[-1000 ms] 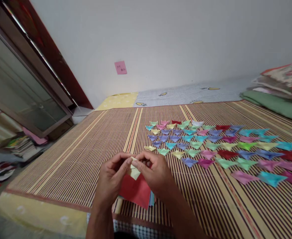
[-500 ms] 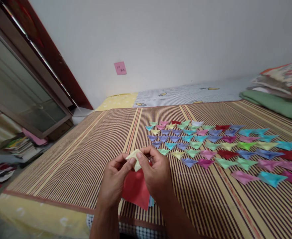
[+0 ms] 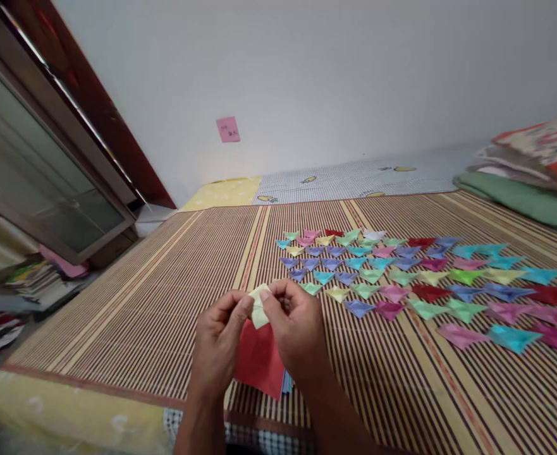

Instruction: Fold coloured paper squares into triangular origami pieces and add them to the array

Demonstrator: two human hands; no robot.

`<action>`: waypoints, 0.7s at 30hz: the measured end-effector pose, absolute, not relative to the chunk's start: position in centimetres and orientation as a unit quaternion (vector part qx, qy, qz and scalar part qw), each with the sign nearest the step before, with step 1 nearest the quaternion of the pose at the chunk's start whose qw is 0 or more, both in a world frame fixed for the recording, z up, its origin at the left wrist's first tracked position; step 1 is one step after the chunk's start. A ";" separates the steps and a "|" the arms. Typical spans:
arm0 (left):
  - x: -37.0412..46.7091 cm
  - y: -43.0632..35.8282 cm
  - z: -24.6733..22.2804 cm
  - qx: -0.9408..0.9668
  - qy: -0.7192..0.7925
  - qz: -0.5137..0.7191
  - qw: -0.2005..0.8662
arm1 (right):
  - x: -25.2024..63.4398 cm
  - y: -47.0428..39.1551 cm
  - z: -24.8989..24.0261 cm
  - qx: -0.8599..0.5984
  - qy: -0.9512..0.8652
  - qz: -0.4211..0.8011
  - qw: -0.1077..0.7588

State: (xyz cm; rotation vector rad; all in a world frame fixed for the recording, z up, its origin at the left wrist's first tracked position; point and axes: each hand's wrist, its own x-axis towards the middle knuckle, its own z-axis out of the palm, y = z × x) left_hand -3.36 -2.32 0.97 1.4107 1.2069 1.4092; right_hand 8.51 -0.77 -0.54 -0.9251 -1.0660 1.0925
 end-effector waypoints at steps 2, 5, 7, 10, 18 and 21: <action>-3.3 -2.3 0.9 0.561 0.477 0.555 0.386 | 8.6 -0.7 -0.4 -0.415 -0.477 0.457 0.626; -3.4 -2.3 0.7 0.561 0.491 0.557 0.366 | 9.0 -0.7 -0.2 -0.404 -0.512 0.448 0.612; -3.5 -2.3 0.6 0.551 0.497 0.561 0.367 | 9.5 -0.6 -0.1 -0.385 -0.538 0.465 0.589; -3.6 -2.3 0.6 0.533 0.498 0.565 0.386 | 10.3 -0.6 0.1 -0.352 -0.576 0.494 0.548; -3.5 -2.5 0.5 0.545 0.489 0.552 0.399 | 10.3 -0.6 0.2 -0.403 -0.598 0.407 0.561; -3.6 -2.6 0.8 0.583 0.474 0.520 0.407 | 10.1 -0.7 0.2 -0.422 -0.576 0.413 0.566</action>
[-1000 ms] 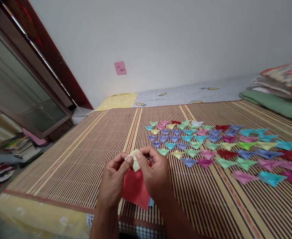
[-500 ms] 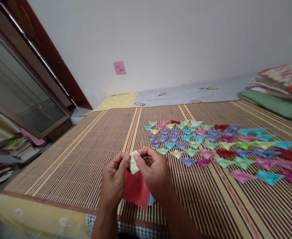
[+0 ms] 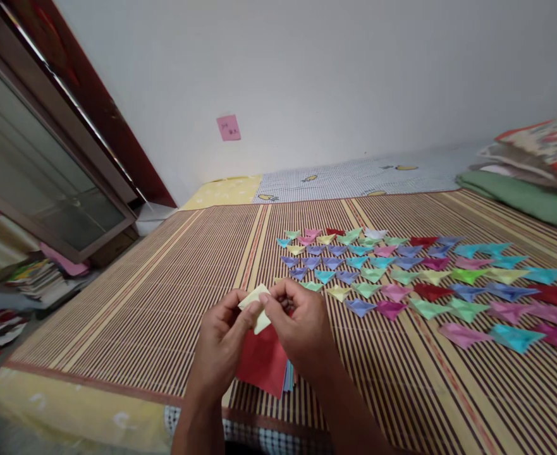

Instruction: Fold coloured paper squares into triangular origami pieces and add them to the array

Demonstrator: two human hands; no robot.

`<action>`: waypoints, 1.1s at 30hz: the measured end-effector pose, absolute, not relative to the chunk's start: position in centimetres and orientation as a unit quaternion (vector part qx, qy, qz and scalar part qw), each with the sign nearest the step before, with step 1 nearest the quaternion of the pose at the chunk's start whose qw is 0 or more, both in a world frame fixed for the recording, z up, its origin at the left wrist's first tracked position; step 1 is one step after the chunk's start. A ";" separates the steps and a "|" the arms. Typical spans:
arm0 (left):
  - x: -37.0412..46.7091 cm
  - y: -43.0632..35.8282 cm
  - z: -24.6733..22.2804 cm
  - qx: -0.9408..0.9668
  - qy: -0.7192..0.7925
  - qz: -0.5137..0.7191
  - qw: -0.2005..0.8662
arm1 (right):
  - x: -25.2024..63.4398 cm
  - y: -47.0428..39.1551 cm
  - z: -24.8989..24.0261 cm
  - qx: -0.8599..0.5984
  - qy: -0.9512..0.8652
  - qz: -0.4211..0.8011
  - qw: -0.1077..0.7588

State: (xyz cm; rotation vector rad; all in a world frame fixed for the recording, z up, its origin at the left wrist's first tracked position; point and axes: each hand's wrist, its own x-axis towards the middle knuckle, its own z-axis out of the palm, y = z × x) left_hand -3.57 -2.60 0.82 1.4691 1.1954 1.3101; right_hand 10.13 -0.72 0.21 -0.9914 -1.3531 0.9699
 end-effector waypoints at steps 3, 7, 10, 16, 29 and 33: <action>-3.7 -2.7 1.0 0.598 0.475 0.505 0.402 | 10.2 -0.7 0.3 -0.415 -0.572 0.424 0.566; -3.9 -2.7 1.1 0.618 0.483 0.481 0.392 | 10.6 -0.5 0.3 -0.404 -0.592 0.416 0.560; -4.0 -2.8 1.2 0.625 0.476 0.468 0.404 | 10.9 -0.2 0.1 -0.409 -0.587 0.420 0.558; -3.9 -2.8 1.2 0.610 0.438 0.465 0.469 | 11.4 0.0 -0.2 -0.352 -0.585 0.491 0.541; -3.7 -1.7 0.0 0.418 0.453 0.608 0.501 | 11.8 0.1 0.0 -0.338 -0.628 0.483 0.508; -3.8 -1.7 -0.1 0.413 0.410 0.615 0.532 | 11.3 0.1 -0.2 -0.332 -0.594 0.488 0.546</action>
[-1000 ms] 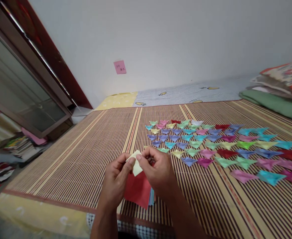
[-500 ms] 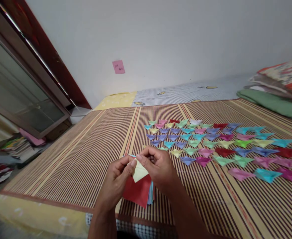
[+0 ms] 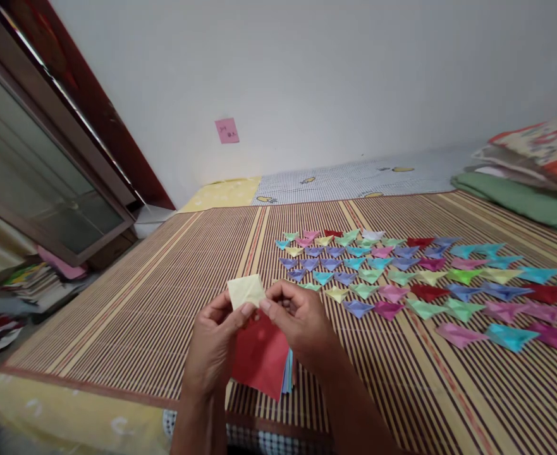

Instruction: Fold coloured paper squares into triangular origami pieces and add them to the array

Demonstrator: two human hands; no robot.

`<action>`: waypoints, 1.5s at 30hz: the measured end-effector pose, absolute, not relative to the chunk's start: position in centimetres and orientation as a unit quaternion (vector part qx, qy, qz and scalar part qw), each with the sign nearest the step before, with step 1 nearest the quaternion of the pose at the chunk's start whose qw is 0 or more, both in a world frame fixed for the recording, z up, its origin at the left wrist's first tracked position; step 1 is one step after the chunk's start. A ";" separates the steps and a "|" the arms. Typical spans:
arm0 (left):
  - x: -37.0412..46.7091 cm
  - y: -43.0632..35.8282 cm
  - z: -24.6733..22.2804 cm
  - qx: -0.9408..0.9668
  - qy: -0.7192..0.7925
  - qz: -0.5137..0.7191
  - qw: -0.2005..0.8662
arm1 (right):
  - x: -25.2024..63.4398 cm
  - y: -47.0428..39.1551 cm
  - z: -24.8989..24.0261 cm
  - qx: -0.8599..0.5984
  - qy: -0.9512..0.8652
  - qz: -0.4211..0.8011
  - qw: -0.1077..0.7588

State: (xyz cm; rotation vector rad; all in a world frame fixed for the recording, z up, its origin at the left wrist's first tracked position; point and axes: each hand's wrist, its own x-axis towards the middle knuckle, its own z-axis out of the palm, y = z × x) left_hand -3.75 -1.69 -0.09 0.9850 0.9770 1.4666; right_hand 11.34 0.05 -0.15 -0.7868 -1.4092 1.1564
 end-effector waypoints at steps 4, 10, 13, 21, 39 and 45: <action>-3.4 -1.8 0.0 0.398 0.393 0.633 0.535 | 10.4 0.1 -0.5 -0.352 -0.553 0.495 0.571; -3.5 -1.7 0.1 0.376 0.393 0.648 0.533 | 10.3 0.6 -1.2 -0.352 -0.582 0.476 0.557; -3.9 -1.8 0.2 0.423 0.427 0.620 0.504 | 10.8 0.4 -1.0 -0.377 -0.575 0.447 0.572; -3.8 -2.1 0.8 0.547 0.435 0.585 0.412 | 10.6 -0.3 0.2 -0.329 -0.626 0.392 0.588; -4.3 -2.1 0.2 0.449 0.397 0.635 0.488 | 9.7 -0.4 -0.4 -0.348 -0.609 0.334 0.630; -4.5 -2.1 0.3 0.477 0.406 0.632 0.457 | 10.1 -0.5 -0.2 -0.333 -0.604 0.382 0.615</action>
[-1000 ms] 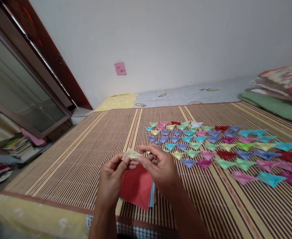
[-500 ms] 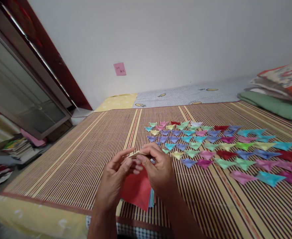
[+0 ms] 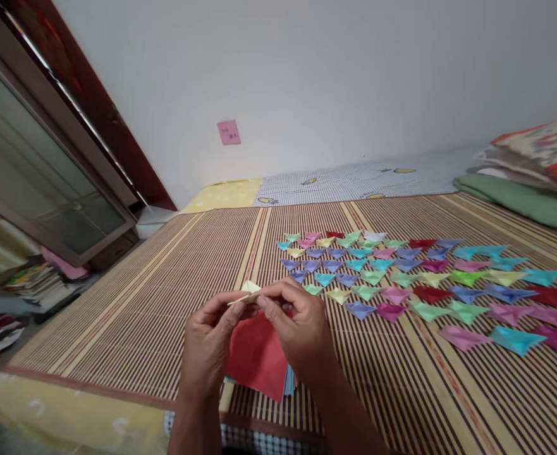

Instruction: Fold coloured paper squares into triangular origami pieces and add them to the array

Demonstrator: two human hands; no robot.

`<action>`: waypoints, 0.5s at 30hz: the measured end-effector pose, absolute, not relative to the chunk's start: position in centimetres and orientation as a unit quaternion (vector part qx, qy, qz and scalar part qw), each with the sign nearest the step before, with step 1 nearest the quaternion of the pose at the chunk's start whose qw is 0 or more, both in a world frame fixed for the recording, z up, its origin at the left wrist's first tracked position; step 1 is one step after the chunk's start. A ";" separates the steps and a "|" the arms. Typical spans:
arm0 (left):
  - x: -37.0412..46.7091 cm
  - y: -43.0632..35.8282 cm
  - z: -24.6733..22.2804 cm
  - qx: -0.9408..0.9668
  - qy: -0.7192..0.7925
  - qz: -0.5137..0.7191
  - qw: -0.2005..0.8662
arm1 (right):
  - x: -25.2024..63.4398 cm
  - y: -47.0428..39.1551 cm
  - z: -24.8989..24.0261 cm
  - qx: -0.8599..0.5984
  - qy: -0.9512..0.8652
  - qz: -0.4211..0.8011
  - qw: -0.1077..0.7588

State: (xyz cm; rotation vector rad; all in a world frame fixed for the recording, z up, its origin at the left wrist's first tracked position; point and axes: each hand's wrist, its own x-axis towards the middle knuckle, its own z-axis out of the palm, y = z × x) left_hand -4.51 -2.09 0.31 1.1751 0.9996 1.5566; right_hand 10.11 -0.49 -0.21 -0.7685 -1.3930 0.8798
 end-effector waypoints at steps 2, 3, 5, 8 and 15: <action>-4.5 -2.0 0.3 0.484 0.413 0.633 0.441 | 10.0 -0.6 -0.2 -0.331 -0.602 0.377 0.621; -4.4 -2.0 0.3 0.486 0.416 0.634 0.434 | 9.9 -0.6 -0.2 -0.332 -0.600 0.373 0.626; -4.3 -2.0 0.4 0.491 0.417 0.636 0.424 | 9.8 -0.6 -0.2 -0.335 -0.593 0.367 0.634; -4.1 -2.0 0.5 0.498 0.416 0.637 0.416 | 9.6 -0.5 -0.3 -0.336 -0.586 0.359 0.644; -3.9 -2.5 0.8 0.519 0.446 0.614 0.393 | 9.5 -0.3 -0.2 -0.338 -0.587 0.346 0.649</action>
